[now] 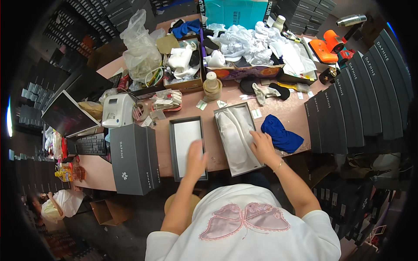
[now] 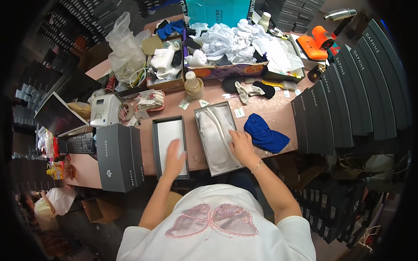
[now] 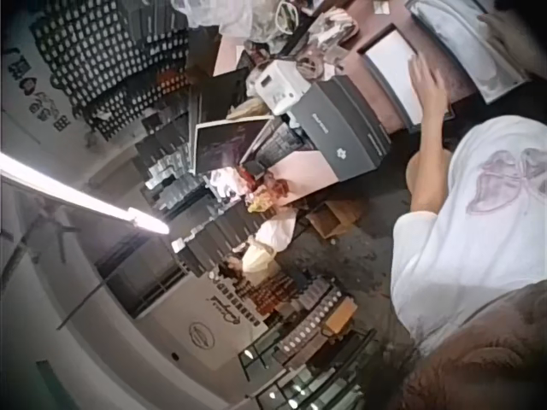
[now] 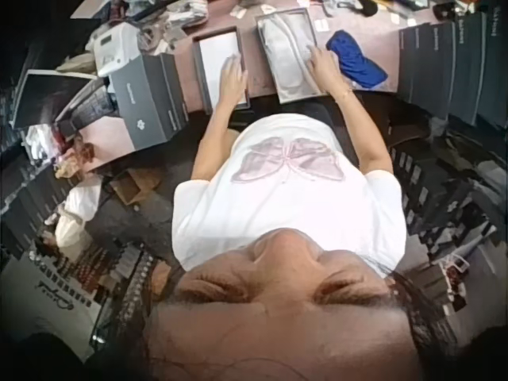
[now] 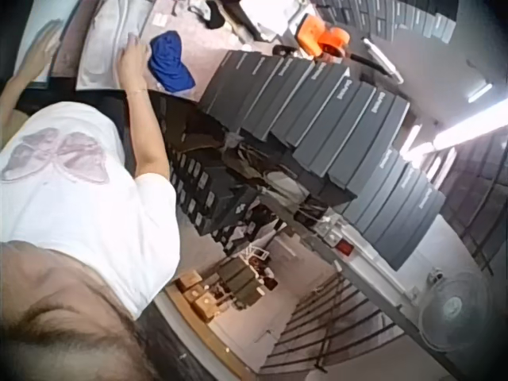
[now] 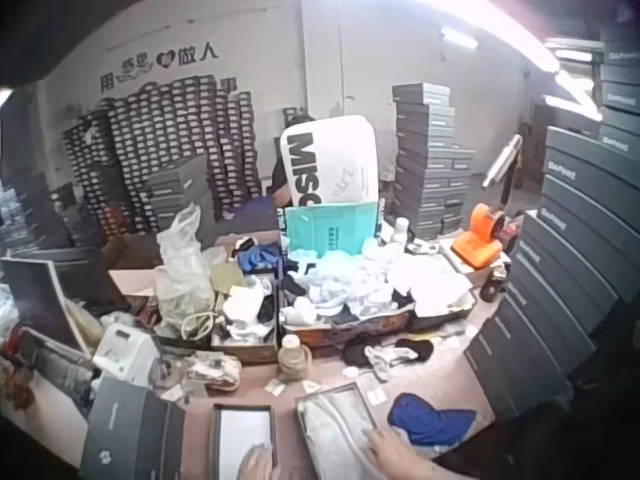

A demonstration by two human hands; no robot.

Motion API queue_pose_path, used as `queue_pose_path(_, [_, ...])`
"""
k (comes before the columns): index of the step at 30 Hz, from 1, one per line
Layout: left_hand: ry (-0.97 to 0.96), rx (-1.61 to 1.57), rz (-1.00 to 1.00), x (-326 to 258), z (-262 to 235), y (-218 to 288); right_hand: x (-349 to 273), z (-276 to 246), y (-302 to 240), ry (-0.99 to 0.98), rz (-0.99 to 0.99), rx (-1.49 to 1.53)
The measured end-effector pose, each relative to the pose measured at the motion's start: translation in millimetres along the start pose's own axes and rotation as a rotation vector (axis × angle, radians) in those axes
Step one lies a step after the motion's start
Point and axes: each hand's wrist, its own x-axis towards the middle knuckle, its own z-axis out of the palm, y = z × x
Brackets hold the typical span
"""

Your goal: Inspecting and packing pairs of high-heeled shoes into shoeboxes with protective tissue paper.

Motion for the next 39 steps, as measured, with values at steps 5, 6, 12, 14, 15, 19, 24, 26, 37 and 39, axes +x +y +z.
queue_pose_path(5, [-0.255, 0.198, 0.302, 66.7, 85.5, 71.3, 42.9, 35.0, 24.7, -0.187, -0.078, -0.183])
queue_pose_path(6, [-0.291, 0.276, 0.288, 72.5, 98.7, 68.5, 50.3, 40.1, 17.8, -0.245, -0.024, -0.210])
queue_pose_path(12, [-0.271, 0.440, 0.175, 62.6, 106.6, 57.6, 82.7, 49.6, 28.6, -0.370, -0.091, -0.233])
queue_pose_path(14, [-0.242, 0.431, 0.181, 62.0, 110.7, 52.7, 78.2, 30.6, 22.3, -0.347, -0.078, -0.138])
queue_pose_path(15, [-0.232, 0.441, 0.176, 61.9, 112.8, 51.0, 72.7, 14.1, 17.1, -0.346, -0.074, -0.099])
queue_pose_path(19, [-0.252, 0.352, 0.114, 69.1, 111.8, 61.7, 60.6, -59.0, 42.3, -0.130, 0.064, 0.515])
queue_pose_path(24, [-0.044, -0.416, -0.123, 38.2, 86.3, 102.8, 39.5, -89.3, 48.1, 0.048, 0.335, 0.959])
queue_pose_path(26, [-0.174, -1.066, -0.426, 33.8, 84.7, 119.1, 31.1, -74.5, 43.3, 0.132, 0.359, 0.878])
queue_pose_path(37, [-0.105, -1.840, -0.695, 32.7, 36.1, 87.0, 53.1, -47.3, -51.6, 0.011, -0.137, 0.488])
queue_pose_path(39, [0.048, -1.801, -0.556, 14.3, 13.1, 84.0, 56.0, -35.0, -69.9, 0.022, -0.062, 0.714])
